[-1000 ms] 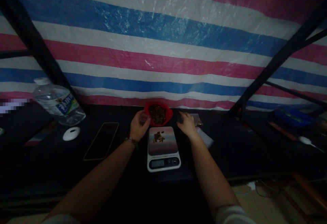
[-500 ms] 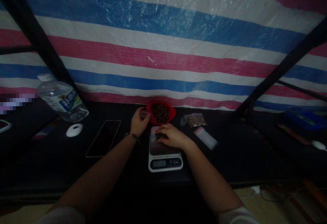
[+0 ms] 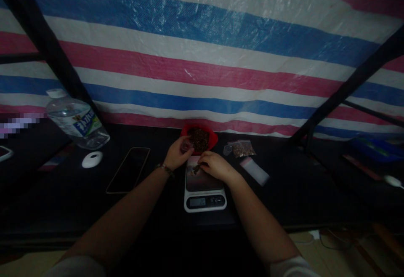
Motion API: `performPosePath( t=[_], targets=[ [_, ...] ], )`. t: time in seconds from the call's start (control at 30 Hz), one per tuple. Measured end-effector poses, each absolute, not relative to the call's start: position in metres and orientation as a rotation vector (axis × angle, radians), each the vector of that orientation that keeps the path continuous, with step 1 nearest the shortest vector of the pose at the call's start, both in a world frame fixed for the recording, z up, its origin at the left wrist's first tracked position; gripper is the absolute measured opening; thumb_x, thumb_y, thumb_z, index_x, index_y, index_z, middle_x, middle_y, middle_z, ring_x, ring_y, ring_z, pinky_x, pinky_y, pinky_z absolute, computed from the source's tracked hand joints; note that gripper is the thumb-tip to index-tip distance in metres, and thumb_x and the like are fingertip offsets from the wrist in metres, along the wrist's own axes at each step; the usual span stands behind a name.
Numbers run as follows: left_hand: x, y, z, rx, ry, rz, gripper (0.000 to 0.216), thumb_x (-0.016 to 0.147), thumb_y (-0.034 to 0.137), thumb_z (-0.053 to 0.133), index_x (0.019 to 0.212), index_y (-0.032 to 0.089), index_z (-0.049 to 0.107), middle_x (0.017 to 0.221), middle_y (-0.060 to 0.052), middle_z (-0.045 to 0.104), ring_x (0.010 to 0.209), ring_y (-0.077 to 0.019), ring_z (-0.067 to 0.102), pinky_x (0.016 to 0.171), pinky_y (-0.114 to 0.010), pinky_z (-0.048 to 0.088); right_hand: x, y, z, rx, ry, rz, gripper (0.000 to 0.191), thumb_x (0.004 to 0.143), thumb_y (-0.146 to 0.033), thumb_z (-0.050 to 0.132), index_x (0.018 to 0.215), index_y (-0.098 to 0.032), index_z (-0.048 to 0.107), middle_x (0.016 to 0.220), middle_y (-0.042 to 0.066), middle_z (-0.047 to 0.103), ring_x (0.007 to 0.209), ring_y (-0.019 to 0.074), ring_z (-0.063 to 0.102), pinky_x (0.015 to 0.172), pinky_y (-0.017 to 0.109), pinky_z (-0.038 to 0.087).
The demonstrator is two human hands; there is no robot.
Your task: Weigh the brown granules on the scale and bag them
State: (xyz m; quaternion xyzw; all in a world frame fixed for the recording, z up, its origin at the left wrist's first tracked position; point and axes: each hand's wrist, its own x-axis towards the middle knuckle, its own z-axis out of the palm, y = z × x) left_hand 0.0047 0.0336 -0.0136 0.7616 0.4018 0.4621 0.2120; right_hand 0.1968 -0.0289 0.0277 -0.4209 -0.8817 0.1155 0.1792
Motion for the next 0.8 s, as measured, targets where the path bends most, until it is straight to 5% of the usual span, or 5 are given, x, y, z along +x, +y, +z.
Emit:
performPosePath(
  t=[0.8],
  targets=[
    [0.013,0.014,0.006,2.506,1.018,1.046,0.057,0.062,0.025,0.065,0.117,0.016,0.053,0.107,-0.008,0.065,0.097,-0.0238,0.061,0.088,-0.036,0.047,0.176,-0.021,0.039,-1.011,-2.016,0.422,0.021,0.075,-0.014,0.067,0.095,-0.019,0.067,0.101,0.005,0.064,0.096,0.0162,0.059,0.083,0.029,0.048]
  ],
)
